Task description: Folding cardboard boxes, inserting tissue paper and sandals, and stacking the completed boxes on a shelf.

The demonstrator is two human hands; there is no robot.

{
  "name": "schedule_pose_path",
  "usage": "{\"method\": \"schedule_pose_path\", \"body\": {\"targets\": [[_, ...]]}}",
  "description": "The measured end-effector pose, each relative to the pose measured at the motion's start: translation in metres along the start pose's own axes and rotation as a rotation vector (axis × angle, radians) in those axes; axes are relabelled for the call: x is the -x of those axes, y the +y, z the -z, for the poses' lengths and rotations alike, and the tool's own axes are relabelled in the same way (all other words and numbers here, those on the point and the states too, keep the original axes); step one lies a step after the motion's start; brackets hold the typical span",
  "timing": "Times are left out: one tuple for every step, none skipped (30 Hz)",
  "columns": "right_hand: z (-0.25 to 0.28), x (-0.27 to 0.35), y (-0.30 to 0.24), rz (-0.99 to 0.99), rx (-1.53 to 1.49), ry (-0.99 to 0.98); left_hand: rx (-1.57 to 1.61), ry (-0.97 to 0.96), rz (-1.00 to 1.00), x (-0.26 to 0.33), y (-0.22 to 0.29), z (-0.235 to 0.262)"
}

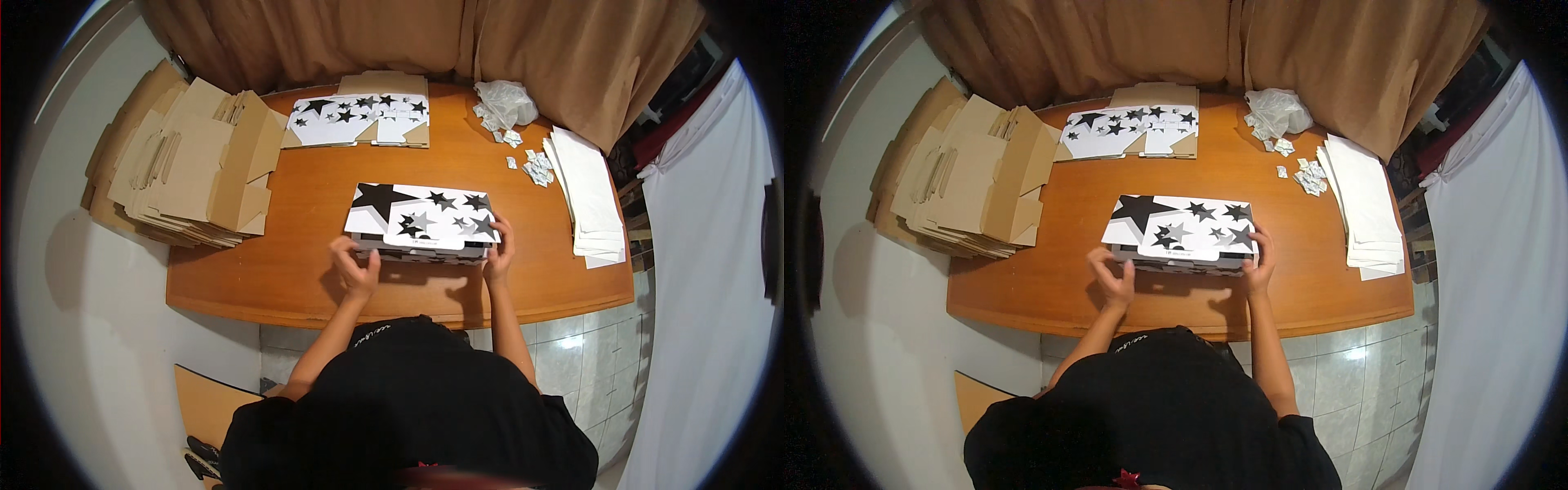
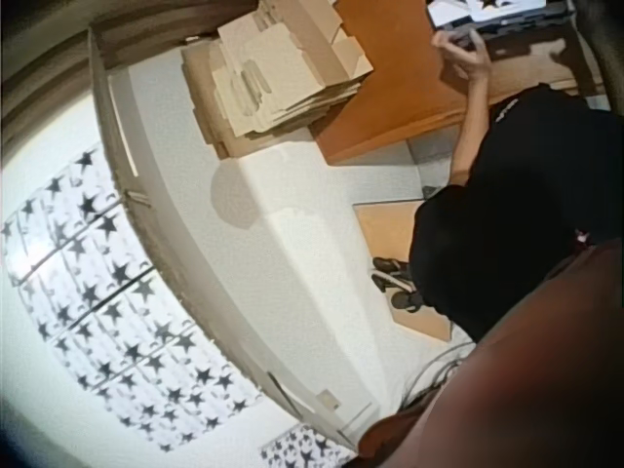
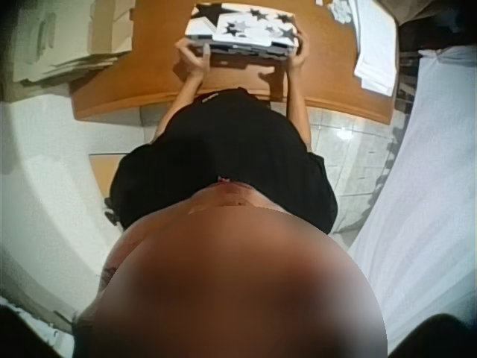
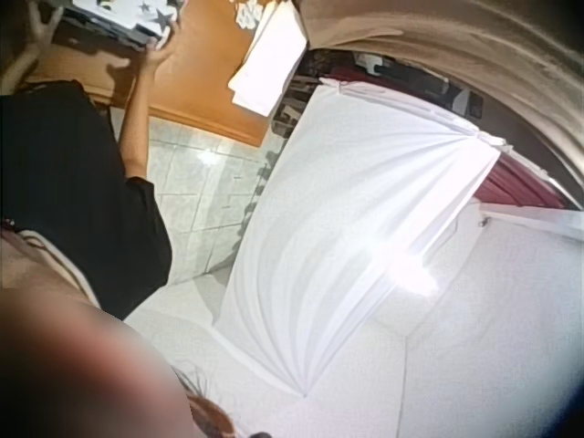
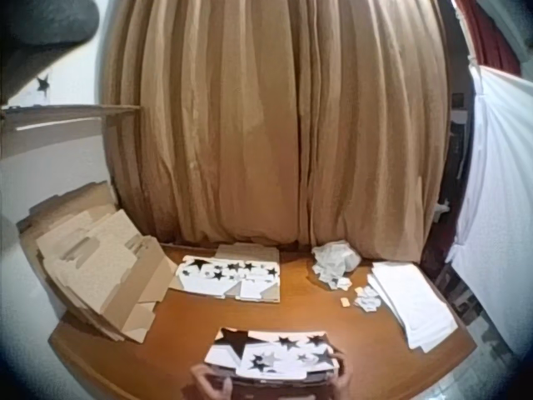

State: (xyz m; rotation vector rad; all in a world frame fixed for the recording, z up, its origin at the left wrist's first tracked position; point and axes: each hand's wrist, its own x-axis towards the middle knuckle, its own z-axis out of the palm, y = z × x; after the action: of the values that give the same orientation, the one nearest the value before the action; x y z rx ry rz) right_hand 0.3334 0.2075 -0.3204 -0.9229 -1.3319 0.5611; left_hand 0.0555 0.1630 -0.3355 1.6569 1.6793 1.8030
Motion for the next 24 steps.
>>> {"method": "schedule_pose_path", "body": {"targets": [[0.000, 0.003, -0.004, 0.030, 0.103, -0.025, -0.077, -0.153, -0.131, 0.001, 0.004, 0.005], [-0.002, 0.006, -0.008, 0.025, 0.104, -0.026, -0.174, -0.261, -0.237, 0.005, 0.009, 0.007], [-0.005, 0.011, -0.012, 0.002, 0.183, -0.070, -0.270, -0.369, -0.343, 0.009, 0.016, 0.007], [-0.007, 0.012, -0.017, -0.018, 0.265, -0.111, -0.267, -0.372, -0.342, 0.010, 0.023, 0.004], [-0.007, 0.013, -0.017, -0.020, 0.268, -0.109, -0.318, -0.371, -0.296, 0.011, 0.030, -0.001], [-0.008, 0.014, -0.015, 0.031, 0.346, -0.107, -0.370, -0.368, -0.249, 0.012, 0.034, -0.004], [-0.012, 0.012, -0.018, 0.084, 0.420, -0.107, -0.371, -0.368, -0.250, 0.013, 0.032, -0.005], [-0.014, 0.010, -0.021, 0.089, 0.474, -0.102, -0.372, -0.391, -0.235, 0.015, 0.028, -0.006], [-0.016, 0.009, -0.025, 0.091, 0.472, -0.102, -0.374, -0.414, -0.220, 0.016, 0.025, -0.007], [-0.017, 0.008, -0.029, 0.058, 0.498, -0.096, -0.390, -0.452, -0.199, 0.015, 0.026, -0.008], [-0.018, 0.008, -0.030, 0.025, 0.523, -0.090, -0.390, -0.451, -0.200, 0.016, 0.028, -0.010], [-0.018, 0.008, -0.030, 0.026, 0.521, -0.090, -0.440, -0.486, -0.180, 0.017, 0.031, -0.013], [-0.018, 0.008, -0.029, 0.033, 0.525, -0.090, -0.491, -0.521, -0.157, 0.017, 0.035, -0.016], [-0.018, 0.008, -0.029, 0.040, 0.528, -0.090, -0.471, -0.544, -0.131, 0.019, 0.035, -0.019], [-0.019, 0.008, -0.028, 0.042, 0.526, -0.092, -0.474, -0.541, -0.130, 0.020, 0.034, -0.019], [-0.019, 0.008, -0.027, 0.038, 0.529, -0.091, -0.419, -0.518, -0.142, 0.021, 0.033, -0.019], [-0.019, 0.009, -0.026, 0.033, 0.532, -0.091, -0.365, -0.496, -0.153, 0.022, 0.033, -0.019], [-0.018, 0.010, -0.024, 0.034, 0.530, -0.092, -0.366, -0.494, -0.153, 0.024, 0.029, -0.018], [-0.018, 0.011, -0.021, 0.042, 0.520, -0.086, -0.300, -0.497, -0.183, 0.025, 0.026, -0.014], [-0.017, 0.012, -0.018, 0.049, 0.509, -0.080, -0.234, -0.501, -0.212, 0.027, 0.022, -0.011], [-0.017, 0.013, -0.015, 0.049, 0.509, -0.079, -0.234, -0.501, -0.212, 0.030, 0.020, -0.010], [-0.016, 0.015, -0.013, 0.076, 0.535, -0.088, -0.311, -0.489, -0.225, 0.032, 0.020, -0.008], [-0.015, 0.016, -0.011, 0.104, 0.560, -0.098, -0.387, -0.476, -0.238, 0.035, 0.020, -0.007], [-0.015, 0.018, -0.009, 0.102, 0.561, -0.098, -0.433, -0.459, -0.238, 0.039, 0.020, -0.007]]}}
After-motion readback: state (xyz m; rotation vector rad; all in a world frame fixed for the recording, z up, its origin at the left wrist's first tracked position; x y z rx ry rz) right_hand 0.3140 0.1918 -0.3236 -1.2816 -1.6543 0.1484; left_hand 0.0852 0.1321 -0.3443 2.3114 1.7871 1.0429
